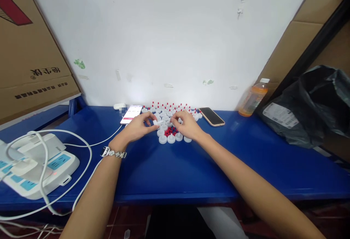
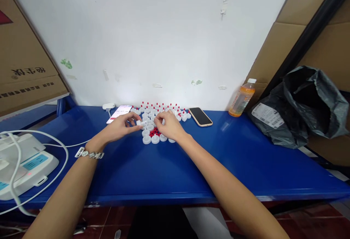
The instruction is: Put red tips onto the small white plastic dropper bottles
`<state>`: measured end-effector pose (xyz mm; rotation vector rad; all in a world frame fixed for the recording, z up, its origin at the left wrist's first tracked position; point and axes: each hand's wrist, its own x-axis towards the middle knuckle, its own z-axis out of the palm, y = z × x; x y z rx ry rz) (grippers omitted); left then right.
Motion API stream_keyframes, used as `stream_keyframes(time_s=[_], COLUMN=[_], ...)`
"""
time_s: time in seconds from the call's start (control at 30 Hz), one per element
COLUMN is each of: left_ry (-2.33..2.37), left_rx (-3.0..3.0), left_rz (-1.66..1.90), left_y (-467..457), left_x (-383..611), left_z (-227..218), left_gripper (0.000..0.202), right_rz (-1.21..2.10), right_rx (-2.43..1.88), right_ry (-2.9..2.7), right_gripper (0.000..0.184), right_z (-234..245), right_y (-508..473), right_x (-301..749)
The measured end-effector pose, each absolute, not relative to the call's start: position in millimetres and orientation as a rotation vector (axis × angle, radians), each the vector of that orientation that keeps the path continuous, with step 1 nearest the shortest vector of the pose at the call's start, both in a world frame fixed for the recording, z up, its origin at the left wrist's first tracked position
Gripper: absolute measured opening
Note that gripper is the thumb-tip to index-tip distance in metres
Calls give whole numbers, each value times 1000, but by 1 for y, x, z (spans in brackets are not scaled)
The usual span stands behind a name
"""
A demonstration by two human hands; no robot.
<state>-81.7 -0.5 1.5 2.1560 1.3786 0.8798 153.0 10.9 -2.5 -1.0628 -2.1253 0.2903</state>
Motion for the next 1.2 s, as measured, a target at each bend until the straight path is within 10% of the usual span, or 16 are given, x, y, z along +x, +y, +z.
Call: stream_keyframes(time_s=[0.33, 1.2], left_ry=[1048, 1422], left_rx=[1854, 1889], left_rz=[991, 806], left_y=[-4, 8], left_x=[-81, -98], left_z=[8, -13], left_gripper=[33, 22], right_rz=[879, 689], right_rx=[-868, -972], right_ry=[-1868, -1980], right_gripper=[20, 13], right_z=[7, 7], right_y=[12, 37], right_x=[110, 107])
